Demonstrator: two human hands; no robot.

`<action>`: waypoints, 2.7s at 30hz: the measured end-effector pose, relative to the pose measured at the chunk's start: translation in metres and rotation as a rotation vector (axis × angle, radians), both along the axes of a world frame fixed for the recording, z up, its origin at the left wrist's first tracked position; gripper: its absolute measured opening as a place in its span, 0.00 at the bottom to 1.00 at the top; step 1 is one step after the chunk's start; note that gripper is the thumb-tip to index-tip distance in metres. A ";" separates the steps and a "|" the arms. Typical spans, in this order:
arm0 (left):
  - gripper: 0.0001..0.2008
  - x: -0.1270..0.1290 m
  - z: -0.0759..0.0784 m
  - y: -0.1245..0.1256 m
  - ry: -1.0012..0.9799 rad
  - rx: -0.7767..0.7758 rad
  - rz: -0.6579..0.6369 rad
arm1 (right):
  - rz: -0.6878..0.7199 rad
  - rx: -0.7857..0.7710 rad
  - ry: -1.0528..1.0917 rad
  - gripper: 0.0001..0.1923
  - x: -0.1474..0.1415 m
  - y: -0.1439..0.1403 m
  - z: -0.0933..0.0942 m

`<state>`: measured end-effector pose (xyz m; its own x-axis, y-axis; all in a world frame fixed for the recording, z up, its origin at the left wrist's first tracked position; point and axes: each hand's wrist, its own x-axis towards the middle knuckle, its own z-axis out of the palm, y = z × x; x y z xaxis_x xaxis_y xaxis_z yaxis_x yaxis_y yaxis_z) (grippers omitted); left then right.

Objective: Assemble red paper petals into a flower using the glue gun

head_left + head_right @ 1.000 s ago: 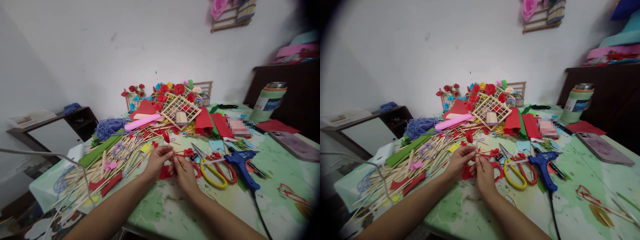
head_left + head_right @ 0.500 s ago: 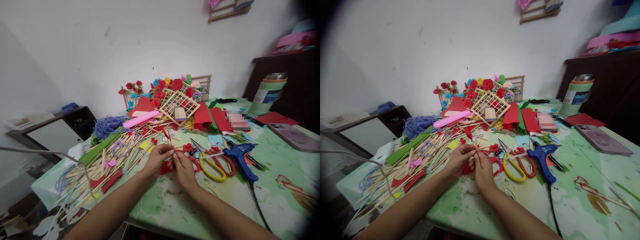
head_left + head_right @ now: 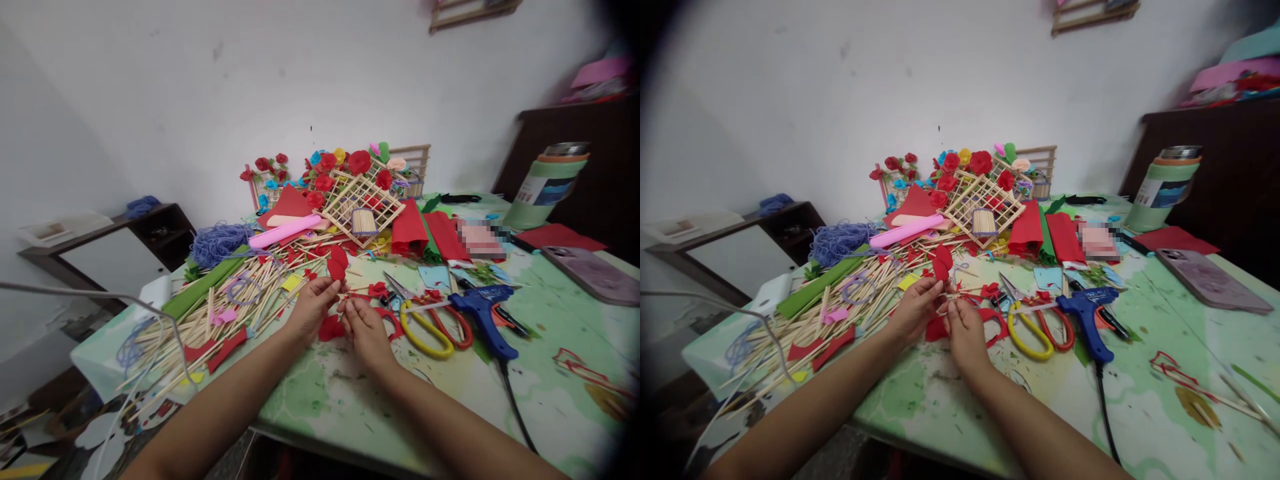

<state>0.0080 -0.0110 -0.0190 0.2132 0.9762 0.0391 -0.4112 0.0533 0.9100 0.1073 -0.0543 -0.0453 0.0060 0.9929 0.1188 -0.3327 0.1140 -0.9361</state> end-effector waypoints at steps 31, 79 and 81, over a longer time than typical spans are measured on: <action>0.13 -0.011 0.007 0.013 -0.003 0.023 0.177 | -0.221 0.027 -0.225 0.13 0.010 0.003 0.002; 0.11 -0.010 0.008 0.003 0.310 0.200 0.097 | -0.177 0.051 -0.484 0.08 0.009 -0.002 0.005; 0.11 -0.013 0.011 0.005 0.254 0.213 0.121 | -0.199 0.071 -0.479 0.08 0.009 -0.002 0.007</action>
<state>-0.0047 -0.0061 -0.0085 0.1260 0.9706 0.2049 -0.1616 -0.1837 0.9696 0.1163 -0.0565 -0.0383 0.1225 0.9674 0.2215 0.1660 0.2001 -0.9656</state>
